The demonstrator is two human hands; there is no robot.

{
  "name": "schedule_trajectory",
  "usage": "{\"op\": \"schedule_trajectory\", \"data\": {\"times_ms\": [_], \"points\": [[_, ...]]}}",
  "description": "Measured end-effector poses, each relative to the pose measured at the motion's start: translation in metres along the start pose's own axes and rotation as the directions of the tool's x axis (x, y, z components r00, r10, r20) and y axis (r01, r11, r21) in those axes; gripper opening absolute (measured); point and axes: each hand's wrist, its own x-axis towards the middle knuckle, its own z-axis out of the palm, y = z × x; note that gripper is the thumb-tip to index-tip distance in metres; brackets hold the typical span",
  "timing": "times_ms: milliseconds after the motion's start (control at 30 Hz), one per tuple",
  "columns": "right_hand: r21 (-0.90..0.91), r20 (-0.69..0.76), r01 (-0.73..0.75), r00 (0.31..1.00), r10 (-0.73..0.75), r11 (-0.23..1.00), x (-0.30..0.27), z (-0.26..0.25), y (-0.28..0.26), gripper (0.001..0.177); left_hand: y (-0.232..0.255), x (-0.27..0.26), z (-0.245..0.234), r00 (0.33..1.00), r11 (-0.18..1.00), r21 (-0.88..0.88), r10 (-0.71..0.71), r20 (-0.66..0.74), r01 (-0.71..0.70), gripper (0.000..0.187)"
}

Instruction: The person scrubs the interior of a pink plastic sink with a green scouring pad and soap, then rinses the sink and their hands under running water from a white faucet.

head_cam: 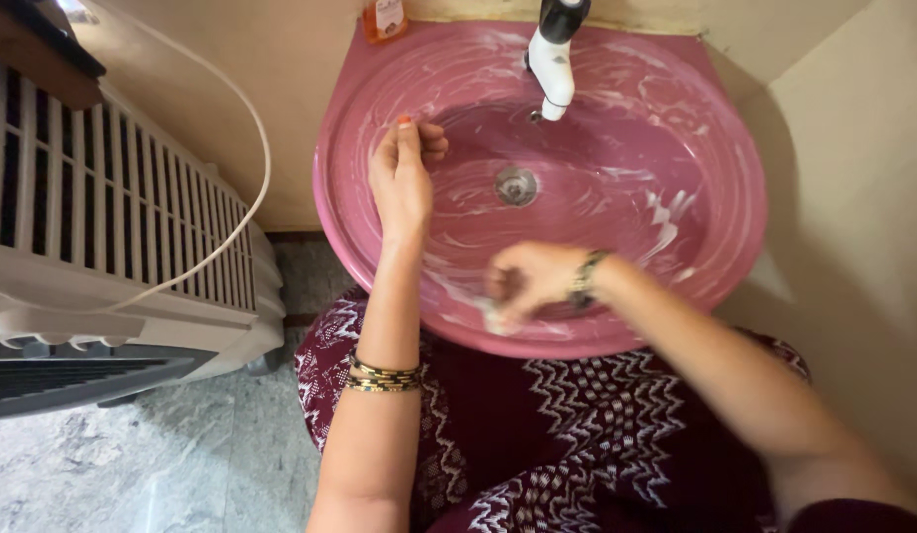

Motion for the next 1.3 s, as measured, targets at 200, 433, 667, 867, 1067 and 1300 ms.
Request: {"op": "schedule_trajectory", "data": {"times_ms": [200,433,667,867,1067,1300], "points": [[-0.139,0.093,-0.256,0.958,0.27,0.957,-0.073,-0.044,0.076,0.037,0.011,0.002,-0.009,1.0,0.999,0.032,0.019,-0.007,-0.019,0.042],[-0.107,-0.208,0.243,0.943,-0.26,0.964,-0.042,0.026,0.035,0.024,0.002,0.0,-0.005,0.999,1.0,0.02,-0.001,0.034,0.0,0.042],[-0.211,-0.612,-0.344,0.776,0.151,0.915,-0.135,0.001,0.082,0.029,0.001,-0.005,-0.01,0.999,0.999,0.032,-0.042,0.0,0.042,0.043],[-0.125,-0.979,-0.598,0.204,0.0,0.792,-0.087,-0.055,0.172,0.027,-0.01,-0.002,-0.009,0.999,0.999,0.039,-0.039,0.027,0.038,0.043],[-0.193,-0.949,-0.48,0.312,-0.039,0.856,0.02,-0.164,0.138,0.093,-0.027,0.001,0.0,0.998,0.999,-0.031,0.011,0.069,-0.009,0.04],[-0.442,-0.824,-0.084,0.431,-0.368,0.893,0.075,-0.169,0.105,0.089,-0.023,0.007,-0.004,0.996,0.995,0.044,-0.09,0.016,0.089,0.041]]}}
